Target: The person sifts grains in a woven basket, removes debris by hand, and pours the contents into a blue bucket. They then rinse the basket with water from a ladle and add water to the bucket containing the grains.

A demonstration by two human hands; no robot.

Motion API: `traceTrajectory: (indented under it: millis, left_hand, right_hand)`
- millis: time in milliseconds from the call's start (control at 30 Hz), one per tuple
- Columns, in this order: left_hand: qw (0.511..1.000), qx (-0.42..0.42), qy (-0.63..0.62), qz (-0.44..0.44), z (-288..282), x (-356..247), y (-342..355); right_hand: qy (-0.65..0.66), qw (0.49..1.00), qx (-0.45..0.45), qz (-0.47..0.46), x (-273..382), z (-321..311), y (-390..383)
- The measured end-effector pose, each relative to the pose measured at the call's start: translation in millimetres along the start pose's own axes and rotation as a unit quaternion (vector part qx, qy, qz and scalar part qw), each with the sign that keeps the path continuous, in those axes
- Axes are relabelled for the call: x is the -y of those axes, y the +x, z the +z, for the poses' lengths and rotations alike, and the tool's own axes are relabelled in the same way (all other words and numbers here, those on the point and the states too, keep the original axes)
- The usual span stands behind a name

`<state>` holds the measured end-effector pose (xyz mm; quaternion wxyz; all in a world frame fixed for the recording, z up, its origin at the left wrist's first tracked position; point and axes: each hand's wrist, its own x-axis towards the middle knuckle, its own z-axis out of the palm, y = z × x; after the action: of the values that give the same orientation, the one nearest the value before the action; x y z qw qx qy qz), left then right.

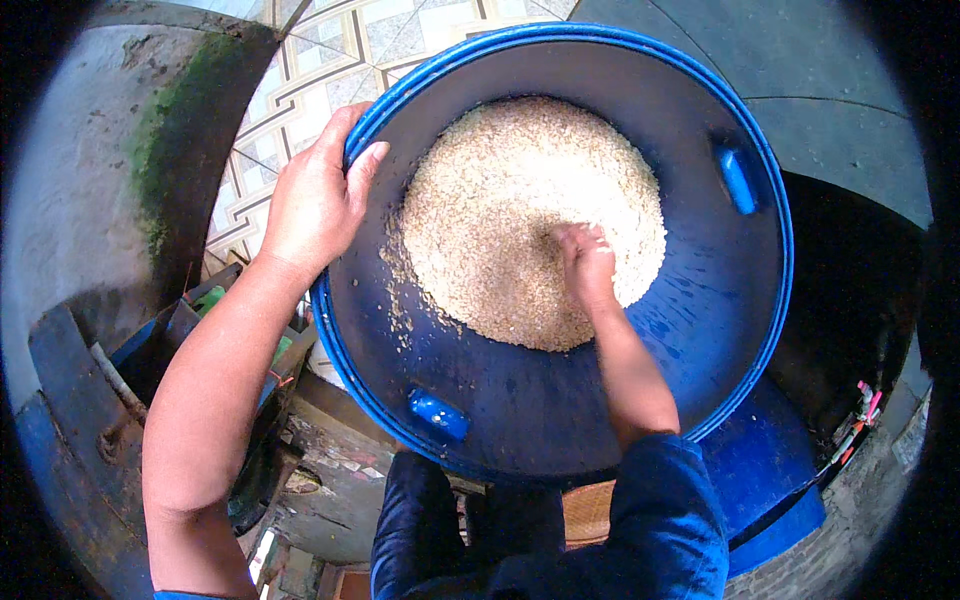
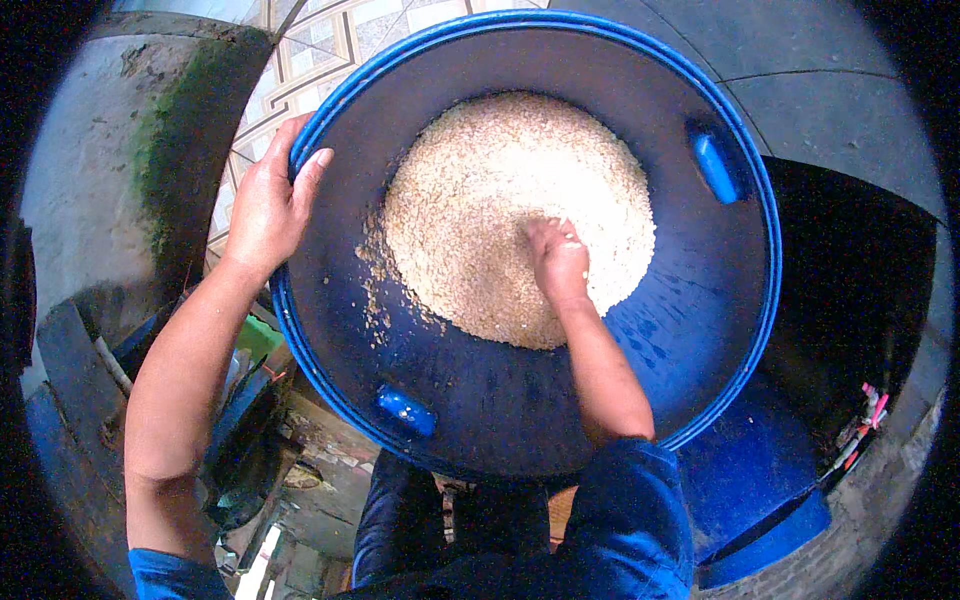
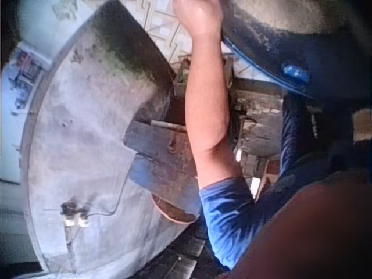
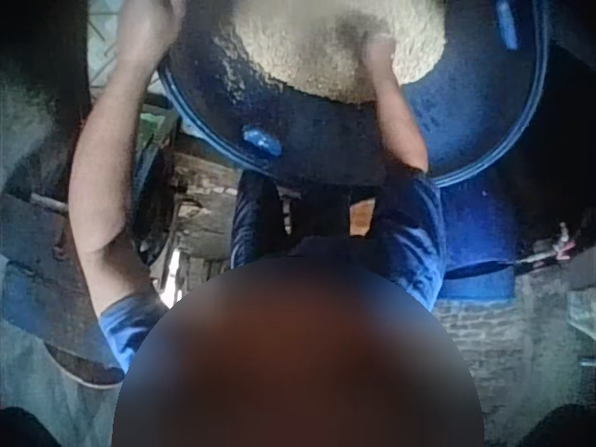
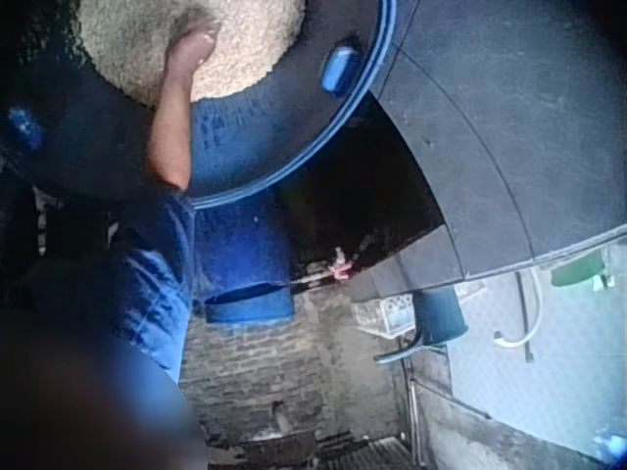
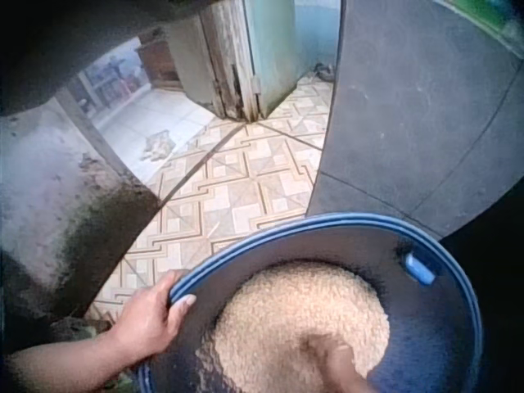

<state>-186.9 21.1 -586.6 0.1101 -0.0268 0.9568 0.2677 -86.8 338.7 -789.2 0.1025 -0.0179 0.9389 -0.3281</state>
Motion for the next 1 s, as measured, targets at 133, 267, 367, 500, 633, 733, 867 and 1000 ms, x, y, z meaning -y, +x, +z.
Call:
traceTrajectory:
  millis: [133,267,367,500,633,733,867,1000]
  left_hand:
    - [1.000,0.003,0.013,0.004,4.3,5.2,-3.1]
    - [1.000,-0.006,0.005,0.002,0.0,2.0,-0.4]
    - [1.000,-0.012,0.010,0.007,3.0,3.2,0.9]
    - [0.999,-0.026,0.014,0.017,7.4,14.8,-3.2]
    - [1.000,0.012,0.016,-0.012,2.5,3.5,1.4]
    - [0.998,-0.043,0.024,0.038,8.2,15.8,1.2]
    - [0.999,-0.019,0.022,-0.014,5.3,21.9,4.3]
    - [1.000,-0.029,0.011,0.005,6.0,23.8,1.2]
  right_hand:
    - [0.000,0.912,-0.338,-0.231,101.6,-135.9,79.1]
    - [-0.062,0.866,-0.437,-0.234,157.5,-223.9,154.9]
    - [-0.056,0.856,-0.422,-0.294,175.5,-225.4,153.5]
    - [0.048,0.861,-0.380,-0.336,127.5,-157.1,109.1]
    - [0.107,0.976,-0.118,0.146,-13.3,-44.8,10.9]
    - [0.004,0.942,-0.069,0.330,-126.6,15.9,-62.2]
    - [-0.046,0.912,-0.025,0.406,-196.9,47.9,-124.8]
    - [-0.064,0.926,-0.025,0.372,-198.2,68.2,-125.4]
